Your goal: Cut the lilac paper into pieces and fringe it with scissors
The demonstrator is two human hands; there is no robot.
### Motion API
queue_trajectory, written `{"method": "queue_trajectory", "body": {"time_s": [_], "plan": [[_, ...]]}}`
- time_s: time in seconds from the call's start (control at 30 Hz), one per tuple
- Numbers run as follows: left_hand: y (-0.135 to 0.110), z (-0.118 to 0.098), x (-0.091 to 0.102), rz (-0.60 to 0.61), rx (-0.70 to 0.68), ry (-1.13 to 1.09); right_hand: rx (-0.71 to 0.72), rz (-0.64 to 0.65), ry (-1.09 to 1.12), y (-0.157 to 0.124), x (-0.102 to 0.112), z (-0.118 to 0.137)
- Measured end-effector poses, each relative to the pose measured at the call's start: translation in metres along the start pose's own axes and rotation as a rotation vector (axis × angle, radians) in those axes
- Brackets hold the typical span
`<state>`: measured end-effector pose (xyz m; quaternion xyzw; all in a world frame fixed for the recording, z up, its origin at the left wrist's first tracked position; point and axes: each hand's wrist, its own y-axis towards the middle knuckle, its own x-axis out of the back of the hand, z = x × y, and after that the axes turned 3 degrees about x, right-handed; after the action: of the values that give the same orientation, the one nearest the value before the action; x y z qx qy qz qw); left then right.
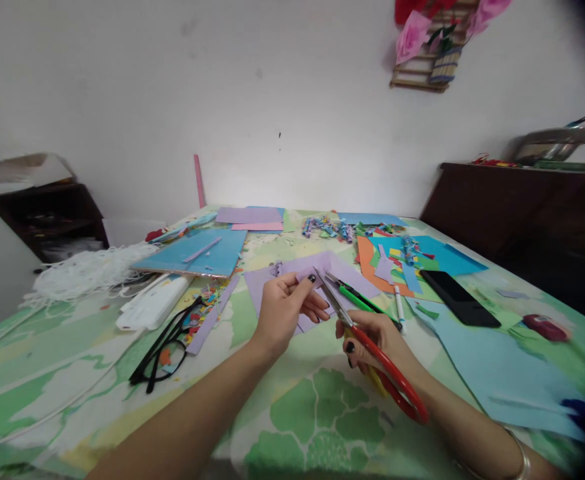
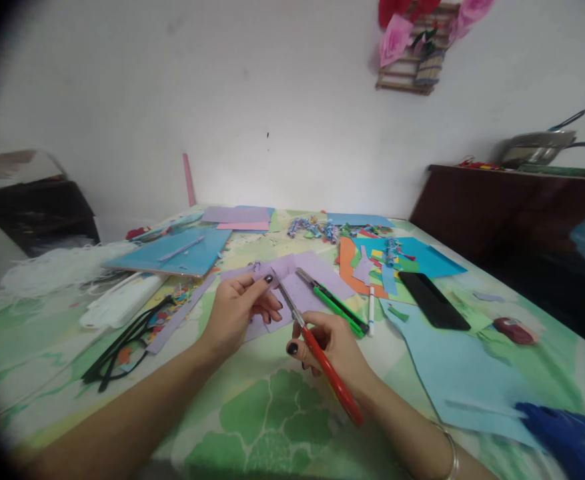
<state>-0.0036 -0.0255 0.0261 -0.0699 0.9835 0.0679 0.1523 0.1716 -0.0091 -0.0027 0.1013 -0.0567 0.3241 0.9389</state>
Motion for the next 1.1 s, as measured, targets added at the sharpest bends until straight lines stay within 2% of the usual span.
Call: {"method": "queue_trajectory", "body": {"time_s": [0.23,0.6,1.1], "plan": [[0.0005,0.0008,-0.0003,0.000,0.001,-0.011,0.008,0.034,0.011,0.0005,0.0005,0.0037],[-0.0009,-0.0015,-0.0022,-0.010,0.012,0.002,-0.026,0.022,0.039,0.0001,-0.0020,0.0058],[-0.0021,-0.0021,-0.0017,-0.024,0.001,0.041,0.030,0.006,0.007,0.0008,-0.0033,0.0009]]}}
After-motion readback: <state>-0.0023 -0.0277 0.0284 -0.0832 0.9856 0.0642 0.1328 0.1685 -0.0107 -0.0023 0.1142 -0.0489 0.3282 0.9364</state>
